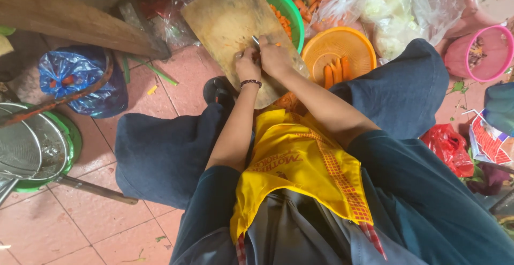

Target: Slicing carrots into small pieces using a wavy vegetable cutter on a wooden cutting board while sitting on the floor.

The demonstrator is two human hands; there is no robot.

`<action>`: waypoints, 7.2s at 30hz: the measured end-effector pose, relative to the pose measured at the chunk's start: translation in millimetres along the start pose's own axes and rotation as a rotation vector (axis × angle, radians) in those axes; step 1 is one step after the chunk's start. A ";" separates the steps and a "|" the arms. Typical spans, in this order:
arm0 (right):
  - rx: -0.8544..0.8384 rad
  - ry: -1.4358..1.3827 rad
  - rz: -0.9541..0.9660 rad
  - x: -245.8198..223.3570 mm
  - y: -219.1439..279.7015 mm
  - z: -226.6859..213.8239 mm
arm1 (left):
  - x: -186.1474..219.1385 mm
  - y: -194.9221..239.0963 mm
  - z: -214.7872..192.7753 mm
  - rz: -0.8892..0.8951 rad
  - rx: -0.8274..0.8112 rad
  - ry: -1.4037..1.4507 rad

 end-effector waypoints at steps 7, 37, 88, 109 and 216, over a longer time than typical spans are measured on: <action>0.219 -0.147 -0.095 20.3 26.9 3.9 | -12.8 3.7 5.2 -0.006 0.005 0.049; 0.201 -0.052 -0.067 7.8 22.0 11.3 | -40.2 -6.0 35.7 0.090 0.015 0.011; 0.133 -0.173 -0.003 34.7 3.2 -16.9 | 12.9 -7.2 -11.7 0.223 -0.149 -0.106; 0.056 0.026 0.025 11.1 12.6 20.4 | -1.4 -10.3 -12.7 0.236 -0.094 -0.078; 0.067 0.010 -0.026 -25.9 -6.2 -15.6 | -5.2 -26.2 -4.9 0.106 0.037 0.103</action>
Point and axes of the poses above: each hand's wrist, its own y-axis away from the middle knuckle, its own z-axis out of the palm, x = y × z, the point moved 9 cm from there along -y, towards the middle knuckle, and after that the axes turned 8 degrees about -y, right-handed, at the moved point
